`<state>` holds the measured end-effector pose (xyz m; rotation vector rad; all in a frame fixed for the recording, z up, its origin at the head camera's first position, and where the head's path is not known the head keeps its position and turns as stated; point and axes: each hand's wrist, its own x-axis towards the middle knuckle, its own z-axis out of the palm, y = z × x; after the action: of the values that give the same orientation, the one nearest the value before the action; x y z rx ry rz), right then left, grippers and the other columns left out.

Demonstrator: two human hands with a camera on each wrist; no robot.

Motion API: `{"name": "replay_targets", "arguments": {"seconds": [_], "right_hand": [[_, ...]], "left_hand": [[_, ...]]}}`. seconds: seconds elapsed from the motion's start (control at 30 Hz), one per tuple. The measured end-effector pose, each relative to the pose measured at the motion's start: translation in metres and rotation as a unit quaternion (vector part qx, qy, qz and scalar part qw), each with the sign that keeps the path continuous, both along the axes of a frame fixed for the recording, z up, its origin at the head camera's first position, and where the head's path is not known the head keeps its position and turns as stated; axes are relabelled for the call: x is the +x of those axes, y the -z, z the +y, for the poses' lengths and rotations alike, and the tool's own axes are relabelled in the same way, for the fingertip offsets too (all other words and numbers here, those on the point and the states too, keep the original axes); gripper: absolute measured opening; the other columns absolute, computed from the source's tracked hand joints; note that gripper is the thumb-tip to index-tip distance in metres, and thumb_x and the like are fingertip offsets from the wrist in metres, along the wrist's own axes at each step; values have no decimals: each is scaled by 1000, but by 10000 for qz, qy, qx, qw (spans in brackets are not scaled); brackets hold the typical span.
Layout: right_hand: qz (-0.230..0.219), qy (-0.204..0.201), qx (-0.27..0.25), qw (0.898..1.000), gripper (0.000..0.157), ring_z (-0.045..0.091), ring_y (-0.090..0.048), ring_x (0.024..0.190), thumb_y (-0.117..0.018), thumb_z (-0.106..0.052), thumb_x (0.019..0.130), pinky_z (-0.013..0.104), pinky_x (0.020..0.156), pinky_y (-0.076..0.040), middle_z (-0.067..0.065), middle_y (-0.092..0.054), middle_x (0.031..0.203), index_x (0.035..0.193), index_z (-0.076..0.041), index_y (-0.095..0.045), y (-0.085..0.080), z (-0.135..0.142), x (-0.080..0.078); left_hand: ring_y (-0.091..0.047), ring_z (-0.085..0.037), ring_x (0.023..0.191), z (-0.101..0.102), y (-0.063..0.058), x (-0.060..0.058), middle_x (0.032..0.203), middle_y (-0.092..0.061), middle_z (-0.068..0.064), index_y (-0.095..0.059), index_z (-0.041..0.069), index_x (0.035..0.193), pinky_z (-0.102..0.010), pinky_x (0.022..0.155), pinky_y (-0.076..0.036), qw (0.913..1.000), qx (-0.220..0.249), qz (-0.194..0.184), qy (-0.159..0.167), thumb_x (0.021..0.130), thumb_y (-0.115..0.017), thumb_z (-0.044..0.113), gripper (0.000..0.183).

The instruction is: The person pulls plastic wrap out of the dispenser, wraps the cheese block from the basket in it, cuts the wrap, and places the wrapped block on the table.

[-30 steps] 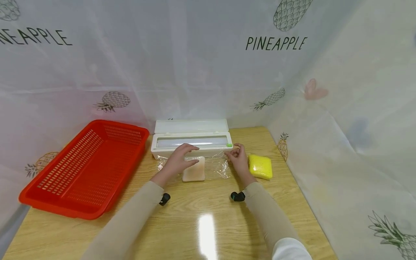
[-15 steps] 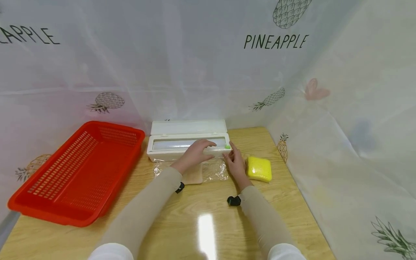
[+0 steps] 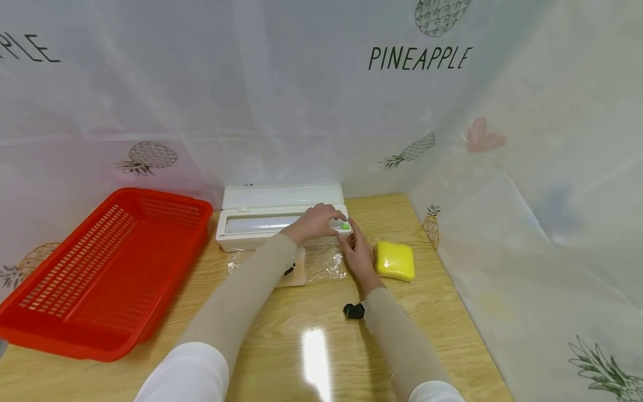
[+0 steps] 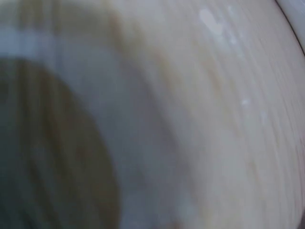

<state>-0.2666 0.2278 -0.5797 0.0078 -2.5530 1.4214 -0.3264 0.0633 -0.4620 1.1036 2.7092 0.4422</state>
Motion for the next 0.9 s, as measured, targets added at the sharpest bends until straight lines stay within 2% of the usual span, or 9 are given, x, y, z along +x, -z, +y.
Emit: {"name": "replay_targets", "arguments": {"seconds": [0.13, 0.23, 0.37, 0.6, 0.77, 0.9], "right_hand": [[-11, -61, 110, 9999, 59, 18, -51, 73, -59, -33, 98, 32, 64, -43, 3, -54, 86, 152, -26, -34, -1, 0, 1], [65, -125, 110, 9998, 57, 18, -50, 71, -58, -33, 98, 34, 62, -42, 3, -54, 84, 151, -29, -36, -3, 0, 2], [89, -170, 35, 9998, 56, 18, -49, 67, -59, -33, 98, 33, 60, -42, 3, -54, 81, 150, -32, -38, -3, 1, 0], [-136, -78, 41, 9999, 54, 17, -50, 71, -58, -36, 98, 33, 62, -42, 2, -54, 83, 148, -34, -38, -3, -1, 0], [-303, -55, -27, 9995, 53, 18, -50, 72, -58, -37, 98, 33, 63, -41, 3, -53, 85, 147, -36, -38, -4, -1, 0], [-362, -32, -117, 9993, 54, 19, -50, 72, -59, -38, 98, 34, 64, -42, 4, -54, 86, 148, -36, -37, -4, -1, 1]], "left_hand": [[-53, -21, 110, 7, -2, -4, 119, -62, 0, -65, 26, 127, -40, 89, -47, 9998, -71, -156, 135, 92, -70, 27, 36], [-55, -20, 106, 11, -1, -7, 115, -63, 1, -66, 27, 127, -40, 85, -48, 9997, -119, -118, 156, 94, -68, 24, 33], [-54, -20, 104, 14, -1, -11, 113, -63, 2, -65, 28, 128, -42, 84, -47, 9991, -339, 82, 237, 95, -66, 23, 33], [-53, -19, 104, 10, -3, -19, 112, -62, 3, -68, 30, 121, -41, 84, -47, 9928, -739, 660, 678, 93, -68, 30, 28], [-53, -21, 106, 6, -6, -24, 116, -62, 2, -72, 30, 113, -42, 85, -48, 9884, -753, 854, 1006, 90, -70, 32, 23], [-53, -22, 109, 6, -9, -24, 118, -62, 2, -72, 29, 109, -42, 87, -47, 9883, -737, 797, 1072, 89, -70, 31, 20]]}}
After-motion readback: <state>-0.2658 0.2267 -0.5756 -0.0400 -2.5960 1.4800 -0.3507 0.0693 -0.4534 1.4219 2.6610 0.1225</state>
